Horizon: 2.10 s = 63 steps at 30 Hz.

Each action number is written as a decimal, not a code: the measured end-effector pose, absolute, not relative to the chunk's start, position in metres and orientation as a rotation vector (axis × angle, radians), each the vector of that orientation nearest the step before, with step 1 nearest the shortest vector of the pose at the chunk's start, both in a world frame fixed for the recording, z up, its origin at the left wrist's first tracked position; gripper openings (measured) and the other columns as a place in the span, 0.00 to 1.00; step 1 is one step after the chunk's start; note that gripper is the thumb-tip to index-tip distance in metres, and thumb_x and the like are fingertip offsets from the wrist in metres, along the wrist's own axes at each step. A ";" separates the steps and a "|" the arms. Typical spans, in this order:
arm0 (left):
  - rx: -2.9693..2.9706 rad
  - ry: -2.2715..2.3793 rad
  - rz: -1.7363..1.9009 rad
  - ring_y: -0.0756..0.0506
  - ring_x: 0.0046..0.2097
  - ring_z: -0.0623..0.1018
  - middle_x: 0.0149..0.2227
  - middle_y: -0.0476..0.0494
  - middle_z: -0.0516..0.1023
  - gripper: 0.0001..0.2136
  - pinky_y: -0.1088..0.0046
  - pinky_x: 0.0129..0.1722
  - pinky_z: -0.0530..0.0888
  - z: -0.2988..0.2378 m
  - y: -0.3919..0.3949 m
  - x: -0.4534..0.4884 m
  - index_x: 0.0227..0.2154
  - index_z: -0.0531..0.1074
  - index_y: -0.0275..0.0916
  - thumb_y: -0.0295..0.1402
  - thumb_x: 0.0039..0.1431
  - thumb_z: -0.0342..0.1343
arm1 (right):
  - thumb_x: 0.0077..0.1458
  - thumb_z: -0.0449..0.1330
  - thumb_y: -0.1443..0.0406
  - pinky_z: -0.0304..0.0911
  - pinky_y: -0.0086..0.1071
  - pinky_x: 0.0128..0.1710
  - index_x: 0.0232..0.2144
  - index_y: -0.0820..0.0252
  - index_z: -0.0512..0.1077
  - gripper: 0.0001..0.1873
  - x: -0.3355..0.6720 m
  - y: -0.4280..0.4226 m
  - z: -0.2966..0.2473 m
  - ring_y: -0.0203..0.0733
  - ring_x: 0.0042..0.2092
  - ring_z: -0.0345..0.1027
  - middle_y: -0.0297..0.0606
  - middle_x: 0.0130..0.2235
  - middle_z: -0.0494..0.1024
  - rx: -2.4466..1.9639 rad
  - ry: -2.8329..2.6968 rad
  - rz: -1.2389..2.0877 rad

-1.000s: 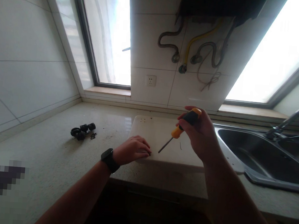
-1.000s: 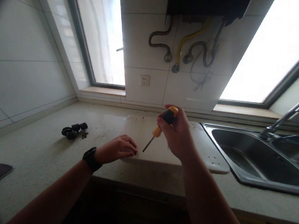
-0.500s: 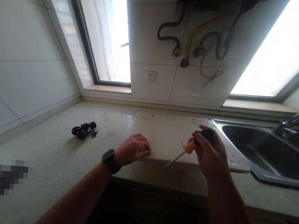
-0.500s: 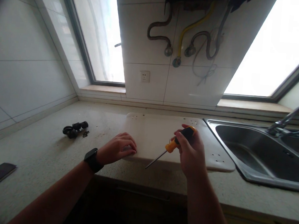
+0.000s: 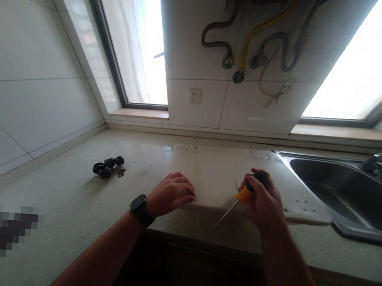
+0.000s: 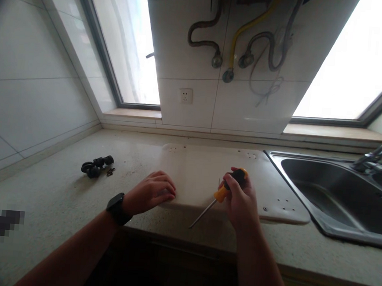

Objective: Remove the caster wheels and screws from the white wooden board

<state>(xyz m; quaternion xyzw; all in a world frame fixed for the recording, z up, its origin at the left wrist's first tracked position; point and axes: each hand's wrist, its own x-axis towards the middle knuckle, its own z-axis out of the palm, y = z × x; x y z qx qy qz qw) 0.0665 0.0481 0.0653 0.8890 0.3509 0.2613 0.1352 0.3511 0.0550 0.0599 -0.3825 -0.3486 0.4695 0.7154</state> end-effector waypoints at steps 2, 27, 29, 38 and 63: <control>2.571 1.045 0.770 0.41 0.50 0.75 0.45 0.44 0.83 0.06 0.59 0.56 0.68 0.064 0.048 0.067 0.38 0.79 0.41 0.37 0.67 0.62 | 0.44 0.75 0.59 0.66 0.27 0.26 0.43 0.55 0.71 0.25 0.350 0.054 0.060 0.35 0.28 0.70 0.28 0.29 0.76 -0.852 -0.800 1.034; 2.447 1.059 0.861 0.41 0.49 0.75 0.43 0.44 0.83 0.04 0.60 0.55 0.69 0.066 0.048 0.068 0.39 0.82 0.42 0.36 0.65 0.64 | 0.50 0.71 0.61 0.61 0.27 0.24 0.44 0.52 0.69 0.20 0.352 0.049 0.055 0.34 0.26 0.66 0.27 0.30 0.73 -0.849 -0.904 1.036; 2.390 1.074 0.927 0.42 0.49 0.75 0.42 0.44 0.82 0.04 0.61 0.54 0.70 0.066 0.047 0.070 0.39 0.81 0.41 0.35 0.64 0.64 | 0.50 0.71 0.62 0.61 0.27 0.23 0.44 0.52 0.69 0.21 0.352 0.049 0.056 0.34 0.25 0.66 0.27 0.30 0.72 -0.844 -0.904 1.043; 2.167 1.252 1.088 0.45 0.43 0.78 0.41 0.44 0.82 0.09 0.70 0.38 0.75 0.085 0.046 0.045 0.41 0.79 0.41 0.40 0.67 0.60 | 0.52 0.70 0.63 0.61 0.27 0.24 0.43 0.52 0.70 0.18 0.353 0.048 0.054 0.33 0.25 0.66 0.27 0.28 0.74 -0.822 -0.902 1.043; 1.944 2.468 0.650 0.36 0.48 0.80 0.44 0.38 0.83 0.15 0.61 0.49 0.74 -0.048 0.080 -0.168 0.43 0.83 0.42 0.42 0.63 0.54 | 0.50 0.71 0.66 0.58 0.27 0.21 0.42 0.54 0.70 0.18 0.352 0.048 0.054 0.33 0.22 0.63 0.26 0.25 0.71 -0.807 -0.889 1.018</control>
